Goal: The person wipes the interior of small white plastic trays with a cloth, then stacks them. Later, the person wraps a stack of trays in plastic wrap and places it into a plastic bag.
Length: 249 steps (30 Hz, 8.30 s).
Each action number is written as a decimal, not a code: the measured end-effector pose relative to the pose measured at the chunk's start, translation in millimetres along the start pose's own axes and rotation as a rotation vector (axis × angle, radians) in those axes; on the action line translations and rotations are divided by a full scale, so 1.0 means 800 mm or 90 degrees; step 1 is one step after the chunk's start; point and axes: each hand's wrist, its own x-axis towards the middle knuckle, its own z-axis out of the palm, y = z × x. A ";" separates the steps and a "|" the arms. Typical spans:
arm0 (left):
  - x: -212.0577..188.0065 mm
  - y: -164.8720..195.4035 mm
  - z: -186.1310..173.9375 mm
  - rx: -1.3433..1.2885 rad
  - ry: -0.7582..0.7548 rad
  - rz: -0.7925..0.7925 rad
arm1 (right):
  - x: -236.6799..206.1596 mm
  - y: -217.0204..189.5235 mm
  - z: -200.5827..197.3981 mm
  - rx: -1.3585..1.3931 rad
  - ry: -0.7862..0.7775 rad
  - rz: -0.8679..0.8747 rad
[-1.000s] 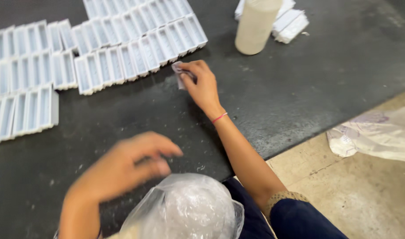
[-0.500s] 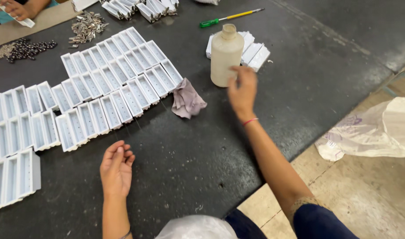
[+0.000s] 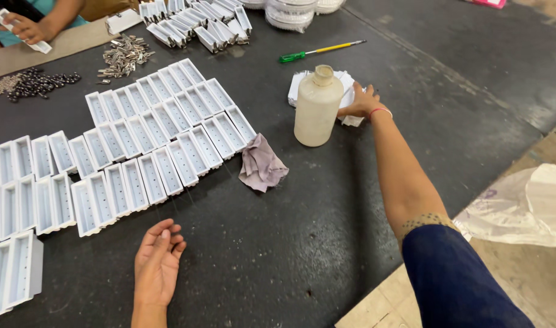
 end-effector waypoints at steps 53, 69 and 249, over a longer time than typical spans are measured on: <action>-0.090 0.046 -0.020 0.248 0.190 0.188 | -0.512 -0.344 0.227 0.791 -0.443 -0.268; -0.106 0.052 0.015 0.348 0.237 0.305 | -0.521 -0.343 0.180 0.709 -0.327 -0.359; -0.110 0.088 -0.123 0.343 0.654 0.503 | -0.540 -0.316 0.125 0.171 -0.281 -0.445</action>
